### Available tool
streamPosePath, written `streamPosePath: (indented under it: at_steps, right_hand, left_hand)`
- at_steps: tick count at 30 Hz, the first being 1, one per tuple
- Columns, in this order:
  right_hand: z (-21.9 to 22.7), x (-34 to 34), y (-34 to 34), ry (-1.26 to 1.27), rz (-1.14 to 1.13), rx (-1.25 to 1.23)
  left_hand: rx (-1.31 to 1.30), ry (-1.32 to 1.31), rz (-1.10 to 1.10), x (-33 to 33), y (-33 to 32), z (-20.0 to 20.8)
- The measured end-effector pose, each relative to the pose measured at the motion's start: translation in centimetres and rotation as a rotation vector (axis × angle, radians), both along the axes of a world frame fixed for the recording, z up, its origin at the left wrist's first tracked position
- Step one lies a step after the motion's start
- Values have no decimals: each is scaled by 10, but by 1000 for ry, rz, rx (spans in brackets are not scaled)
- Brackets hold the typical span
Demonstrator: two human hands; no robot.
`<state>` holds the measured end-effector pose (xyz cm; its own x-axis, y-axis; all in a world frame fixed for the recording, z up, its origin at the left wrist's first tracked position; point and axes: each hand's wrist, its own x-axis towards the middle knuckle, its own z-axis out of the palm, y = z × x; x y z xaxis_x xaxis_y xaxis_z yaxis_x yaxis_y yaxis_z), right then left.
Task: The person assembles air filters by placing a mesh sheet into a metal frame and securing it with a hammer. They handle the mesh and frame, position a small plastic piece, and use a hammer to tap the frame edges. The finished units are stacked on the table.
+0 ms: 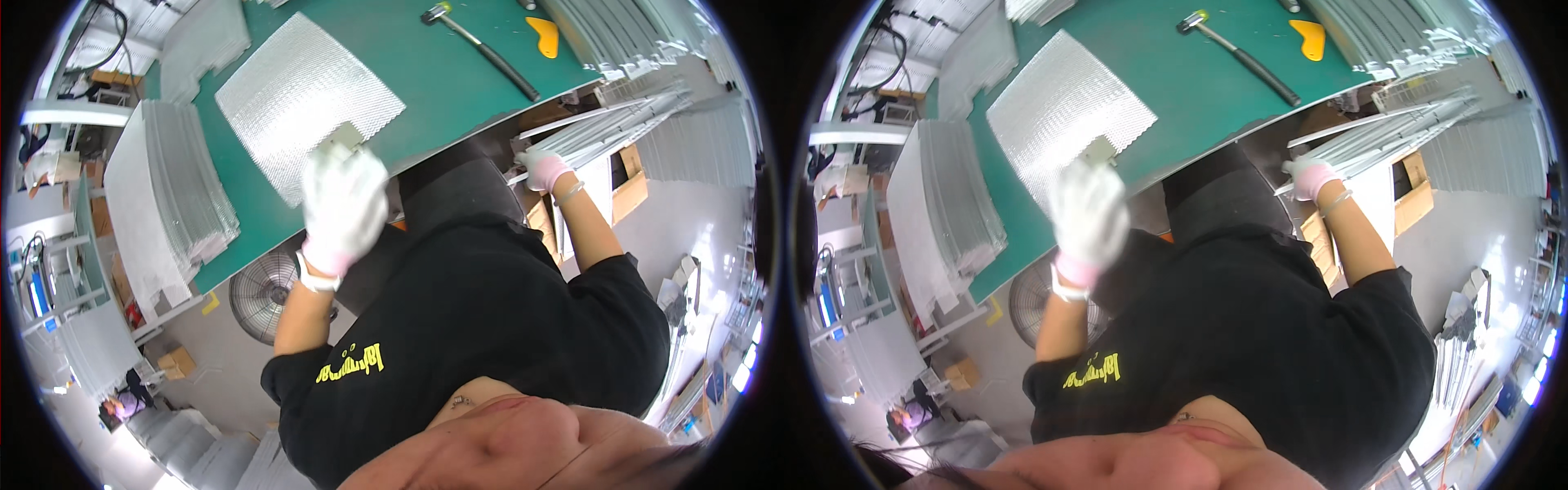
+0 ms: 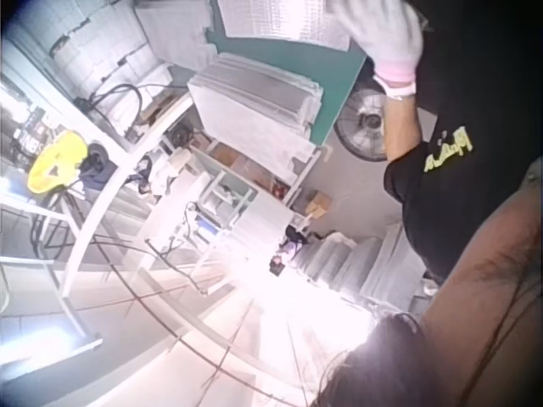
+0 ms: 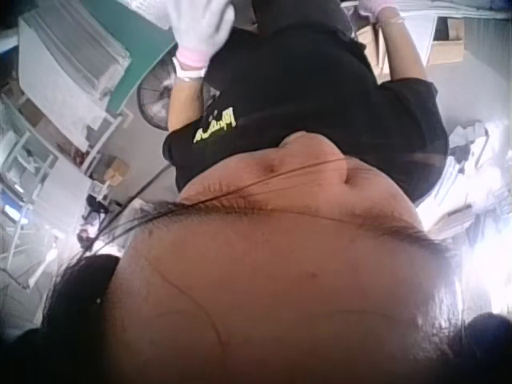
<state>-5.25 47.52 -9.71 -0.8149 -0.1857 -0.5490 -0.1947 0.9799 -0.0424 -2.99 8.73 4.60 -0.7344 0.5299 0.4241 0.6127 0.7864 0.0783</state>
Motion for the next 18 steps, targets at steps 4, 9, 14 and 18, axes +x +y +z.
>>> streamPosePath:
  at_steps: [4,9,14,18]
  right_hand:
    - [8,-2,24,105,38,-152]
    - [160,18,-119,376,376,-1179]
    - [76,69,-109,-804,-493,-1838]
    - [23,97,-63,-765,-1111,-2165]
  left_hand:
    - [441,-601,-347,56,12,-85]
    - [1336,-1044,-233,64,59,-147]
    - [1495,-899,-131,38,44,-80]
    - [1748,-777,-175,42,18,-77]
